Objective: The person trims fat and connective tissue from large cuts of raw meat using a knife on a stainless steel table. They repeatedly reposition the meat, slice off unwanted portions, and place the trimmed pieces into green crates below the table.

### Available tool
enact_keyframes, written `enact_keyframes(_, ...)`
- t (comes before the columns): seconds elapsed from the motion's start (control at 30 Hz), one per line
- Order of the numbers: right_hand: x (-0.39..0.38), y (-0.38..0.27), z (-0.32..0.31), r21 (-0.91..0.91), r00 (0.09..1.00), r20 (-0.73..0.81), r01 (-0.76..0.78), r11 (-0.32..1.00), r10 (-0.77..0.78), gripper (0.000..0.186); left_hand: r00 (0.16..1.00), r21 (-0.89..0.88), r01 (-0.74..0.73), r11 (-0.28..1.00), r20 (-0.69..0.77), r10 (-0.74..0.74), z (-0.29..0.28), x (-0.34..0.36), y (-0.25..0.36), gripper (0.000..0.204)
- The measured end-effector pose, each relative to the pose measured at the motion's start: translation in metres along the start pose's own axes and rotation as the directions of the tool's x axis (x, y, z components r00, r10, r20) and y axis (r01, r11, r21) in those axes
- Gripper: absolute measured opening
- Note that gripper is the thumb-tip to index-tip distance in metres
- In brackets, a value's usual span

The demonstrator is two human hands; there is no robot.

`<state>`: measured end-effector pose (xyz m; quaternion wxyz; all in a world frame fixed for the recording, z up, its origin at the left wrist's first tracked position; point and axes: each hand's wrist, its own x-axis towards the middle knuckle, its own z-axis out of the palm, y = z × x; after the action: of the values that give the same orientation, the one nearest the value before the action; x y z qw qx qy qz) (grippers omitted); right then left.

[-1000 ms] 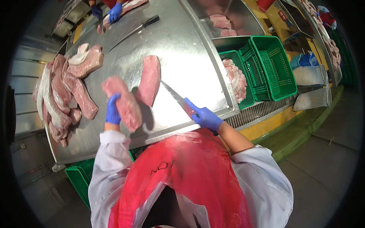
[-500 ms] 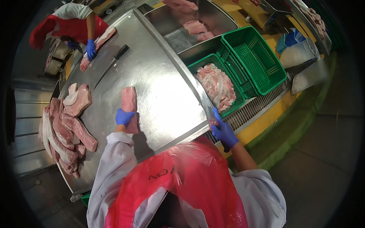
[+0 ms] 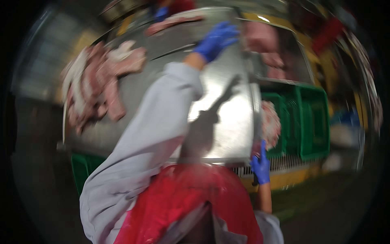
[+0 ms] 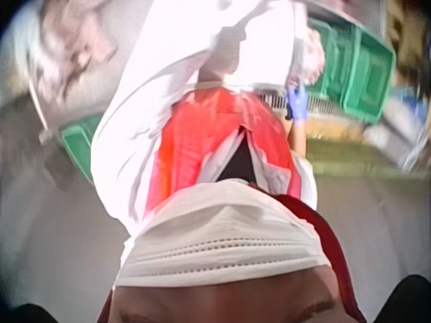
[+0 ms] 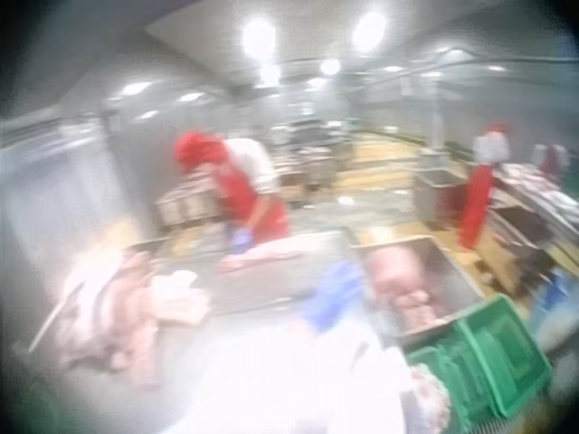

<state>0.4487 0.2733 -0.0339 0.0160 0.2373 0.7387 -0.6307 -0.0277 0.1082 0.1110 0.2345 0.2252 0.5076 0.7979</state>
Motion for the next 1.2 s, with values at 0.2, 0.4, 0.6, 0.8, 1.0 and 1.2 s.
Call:
enact_keyframes(0.2,0.013,-0.019,0.044,-0.077,0.999,-0.001,0.044,0.996,-0.044,0.082,0.932,0.9,0.155,0.408,-0.27,0.24,-0.141,-0.111,-0.036,0.093)
enact_keyframes(0.4,-0.009,-0.027,0.1,-0.088,0.991,0.081,-0.102,0.991,0.11,0.084,0.292,0.335,0.938,0.093,-0.903,0.314,-0.448,-0.362,-0.003,0.122)
enact_keyframes(0.6,-0.015,-0.075,0.151,-0.156,0.981,0.031,-0.182,0.971,0.189,0.084,-0.097,-0.098,0.995,-0.005,-0.993,0.06,-0.509,-0.402,0.063,0.139)
enact_keyframes(0.8,-0.006,-0.091,0.174,-0.194,0.982,0.059,-0.163,0.967,0.177,0.081,0.205,0.206,0.976,0.076,-0.979,0.019,-0.618,-0.464,0.059,0.084)
enact_keyframes(1.0,-0.015,-0.08,0.185,-0.173,0.985,0.111,-0.109,0.979,0.13,0.081,0.431,-0.424,0.359,0.831,-0.715,-0.551,-0.588,-0.486,0.033,0.047)
enact_keyframes(1.2,-0.005,-0.047,0.175,-0.273,0.989,0.119,-0.056,0.96,0.092,0.082,0.774,-0.719,-0.026,0.694,-0.454,-0.441,-0.327,-0.387,-0.051,0.049)
